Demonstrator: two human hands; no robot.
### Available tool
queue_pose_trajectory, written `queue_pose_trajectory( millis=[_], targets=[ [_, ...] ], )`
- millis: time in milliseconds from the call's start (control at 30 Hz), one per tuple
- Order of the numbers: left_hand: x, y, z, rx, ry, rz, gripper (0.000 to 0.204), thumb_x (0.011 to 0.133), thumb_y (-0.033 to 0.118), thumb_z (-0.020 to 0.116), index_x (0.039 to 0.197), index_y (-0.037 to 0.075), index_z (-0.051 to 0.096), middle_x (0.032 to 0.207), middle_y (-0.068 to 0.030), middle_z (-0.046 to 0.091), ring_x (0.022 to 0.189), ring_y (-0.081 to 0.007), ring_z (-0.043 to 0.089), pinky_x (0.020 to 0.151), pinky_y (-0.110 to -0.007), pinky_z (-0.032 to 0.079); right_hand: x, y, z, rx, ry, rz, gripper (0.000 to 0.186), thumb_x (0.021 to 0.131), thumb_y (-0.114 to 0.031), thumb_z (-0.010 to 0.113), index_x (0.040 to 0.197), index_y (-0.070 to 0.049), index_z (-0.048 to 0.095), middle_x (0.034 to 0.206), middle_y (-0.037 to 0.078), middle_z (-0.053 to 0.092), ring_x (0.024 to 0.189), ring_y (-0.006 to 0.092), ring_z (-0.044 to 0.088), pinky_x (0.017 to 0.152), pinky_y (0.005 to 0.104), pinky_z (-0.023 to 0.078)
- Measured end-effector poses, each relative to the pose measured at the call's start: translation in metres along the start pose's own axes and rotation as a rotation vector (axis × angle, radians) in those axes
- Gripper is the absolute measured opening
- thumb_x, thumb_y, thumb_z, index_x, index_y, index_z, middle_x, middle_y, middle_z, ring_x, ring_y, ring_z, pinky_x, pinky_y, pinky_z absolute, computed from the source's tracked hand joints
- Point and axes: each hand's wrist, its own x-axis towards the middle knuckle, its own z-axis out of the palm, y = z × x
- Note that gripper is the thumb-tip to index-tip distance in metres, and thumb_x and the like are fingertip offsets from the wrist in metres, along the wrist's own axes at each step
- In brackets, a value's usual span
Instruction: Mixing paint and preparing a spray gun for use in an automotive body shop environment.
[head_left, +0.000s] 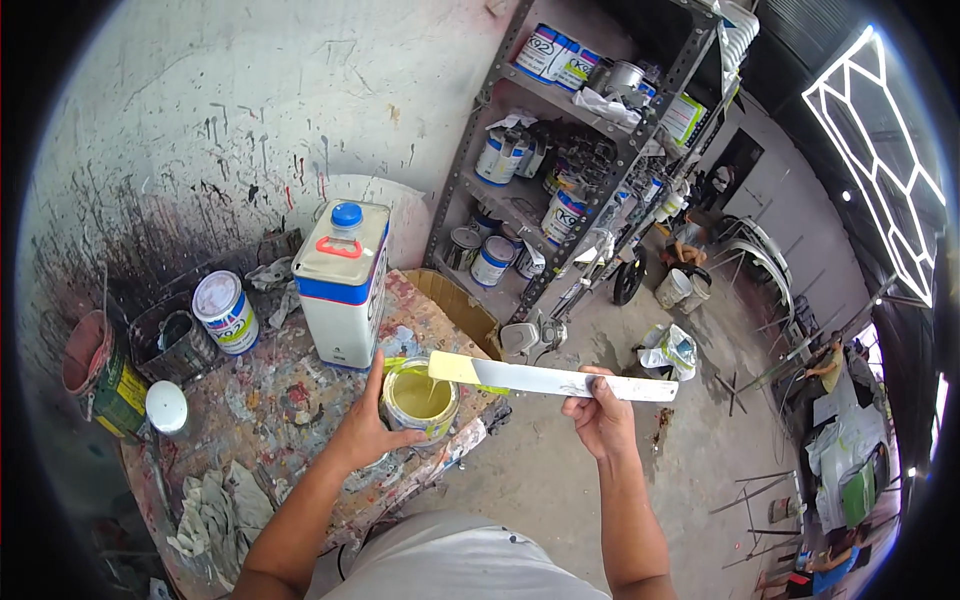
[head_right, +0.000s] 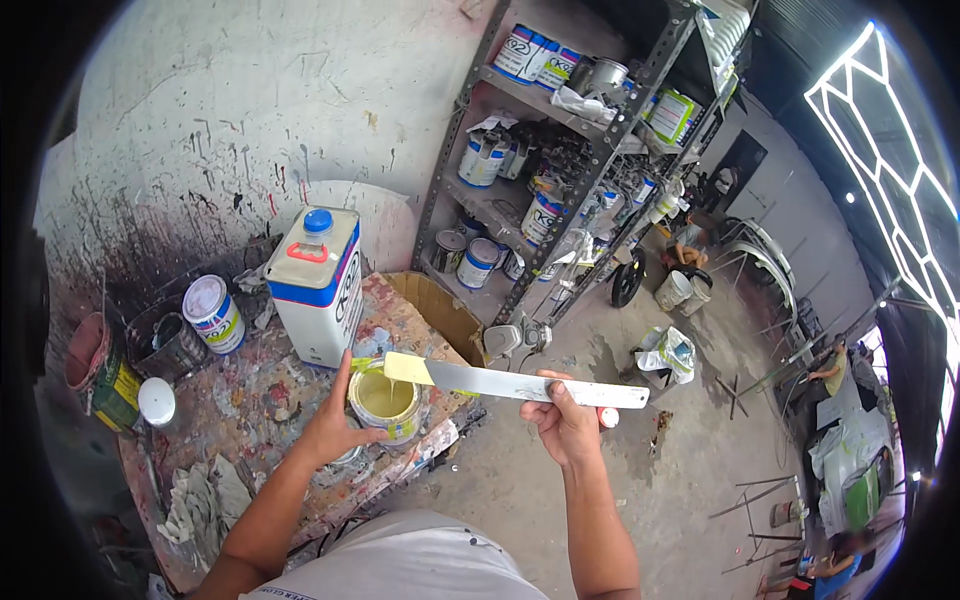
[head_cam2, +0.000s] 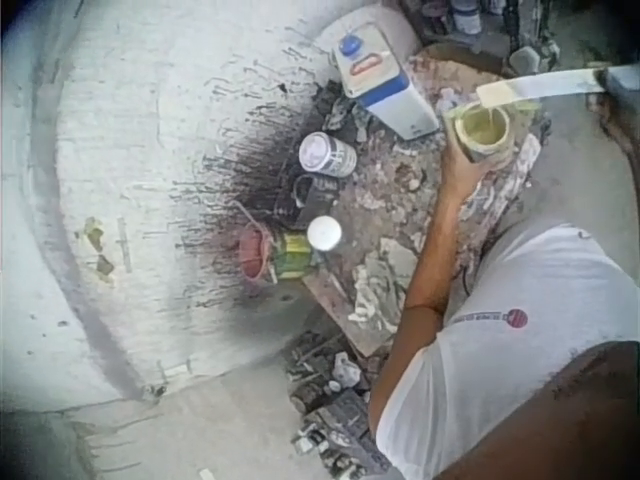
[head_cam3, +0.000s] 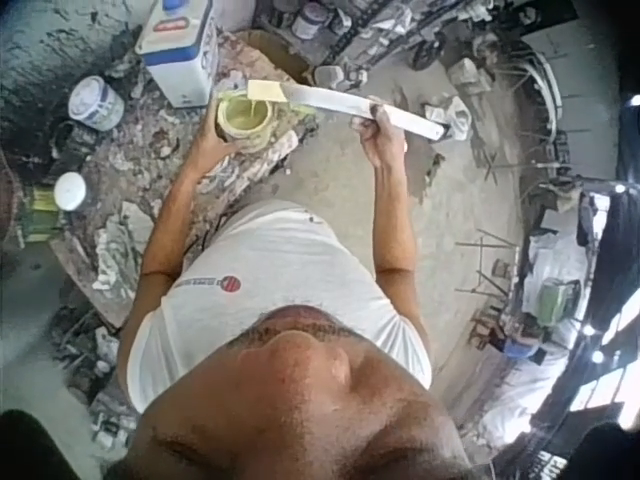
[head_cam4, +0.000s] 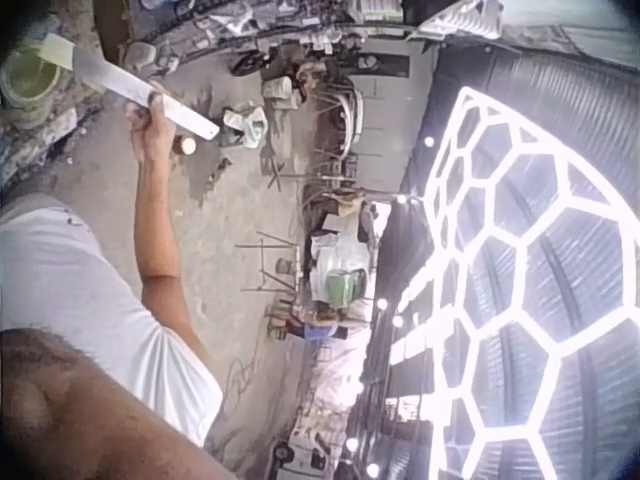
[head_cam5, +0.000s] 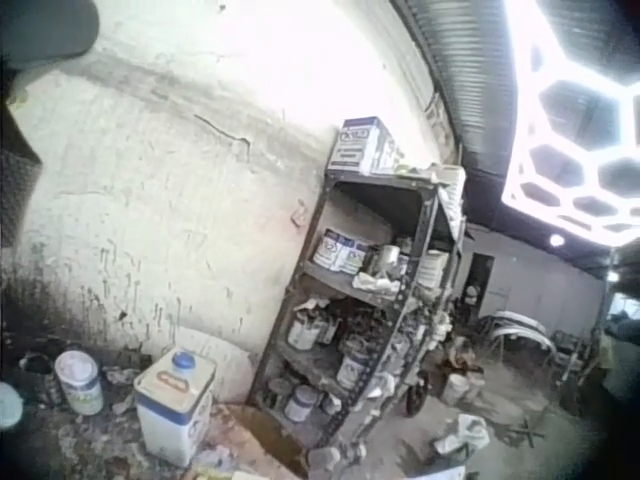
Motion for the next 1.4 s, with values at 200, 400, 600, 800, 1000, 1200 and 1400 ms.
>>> queue_pose_trajectory(
  millis=[200, 400, 600, 800, 1000, 1200, 1400],
  targets=[
    [-0.004, -0.011, 0.005, -0.121, 0.051, 0.000, 0.136, 0.068, 0.025, 0.093, 0.160, 0.006, -0.006, 0.156, -0.0240, 0.036, 0.143, -0.0340, 0.040, 0.118, -0.042, 0.030, -0.004, 0.005, 0.002, 0.005, -0.007, -0.006, 0.036, 0.098, -0.020, 0.065, 0.122, 0.006, 0.059, 0.099, 0.019, 0.071, 0.077, 0.0263, 0.075, 0.072, 0.0359, 0.065],
    [0.000, -0.026, 0.002, -0.569, -0.075, 0.059, 0.093, 0.088, 0.024, 0.078, 0.159, 0.003, 0.020, 0.154, -0.0159, 0.041, 0.139, -0.0249, 0.044, 0.114, -0.038, 0.037, -0.010, 0.005, 0.015, -0.078, 0.072, 0.005, 0.039, 0.096, -0.023, 0.069, 0.121, 0.005, 0.060, 0.098, 0.016, 0.070, 0.078, 0.0262, 0.074, 0.072, 0.0365, 0.064],
    [0.011, -0.029, -0.002, -0.520, 0.138, -0.184, 0.033, 0.108, 0.028, 0.049, 0.125, 0.002, 0.058, 0.115, -0.0063, 0.064, 0.103, -0.0127, 0.062, 0.088, -0.029, 0.052, -0.016, 0.011, 0.027, -0.214, 0.018, 0.106, 0.040, 0.095, -0.023, 0.070, 0.123, 0.005, 0.061, 0.106, 0.015, 0.070, 0.086, 0.0246, 0.073, 0.078, 0.0345, 0.063],
    [0.023, -0.036, 0.000, -0.714, 0.247, -0.281, 0.019, 0.106, 0.024, 0.051, 0.103, 0.007, 0.060, 0.093, 0.0001, 0.065, 0.082, -0.0090, 0.063, 0.072, -0.025, 0.053, -0.020, 0.021, 0.028, -0.396, 0.035, 0.144, 0.041, 0.096, -0.026, 0.070, 0.123, 0.004, 0.062, 0.109, 0.014, 0.069, 0.089, 0.0221, 0.073, 0.080, 0.0329, 0.062],
    [0.034, -0.058, -0.001, -0.600, 0.295, -0.385, 0.018, 0.104, 0.020, 0.055, 0.095, 0.006, 0.062, 0.085, 0.0014, 0.064, 0.079, -0.0064, 0.061, 0.068, -0.023, 0.050, -0.025, 0.022, 0.025, -0.364, 0.085, 0.170, 0.038, 0.097, -0.023, 0.068, 0.123, 0.004, 0.062, 0.109, 0.014, 0.069, 0.087, 0.0214, 0.073, 0.080, 0.0335, 0.062],
    [0.020, -0.071, -0.017, -0.023, 0.404, -0.199, 0.032, 0.099, 0.020, 0.065, 0.119, -0.004, 0.069, 0.111, -0.0114, 0.074, 0.099, -0.0133, 0.065, 0.090, -0.028, 0.049, -0.026, 0.032, 0.016, -0.347, 0.153, 0.148, 0.035, 0.095, -0.017, 0.068, 0.122, 0.004, 0.062, 0.101, 0.014, 0.070, 0.084, 0.0223, 0.073, 0.076, 0.0359, 0.063],
    [-0.010, -0.046, -0.040, -0.582, 0.500, -0.630, 0.039, 0.103, 0.026, 0.058, 0.135, 0.004, 0.062, 0.124, -0.0107, 0.068, 0.120, -0.0194, 0.059, 0.104, -0.033, 0.043, -0.023, 0.021, 0.026, -0.275, 0.058, 0.127, 0.031, 0.094, -0.014, 0.069, 0.117, 0.005, 0.066, 0.102, 0.015, 0.070, 0.086, 0.0241, 0.072, 0.080, 0.0358, 0.062]
  ],
)
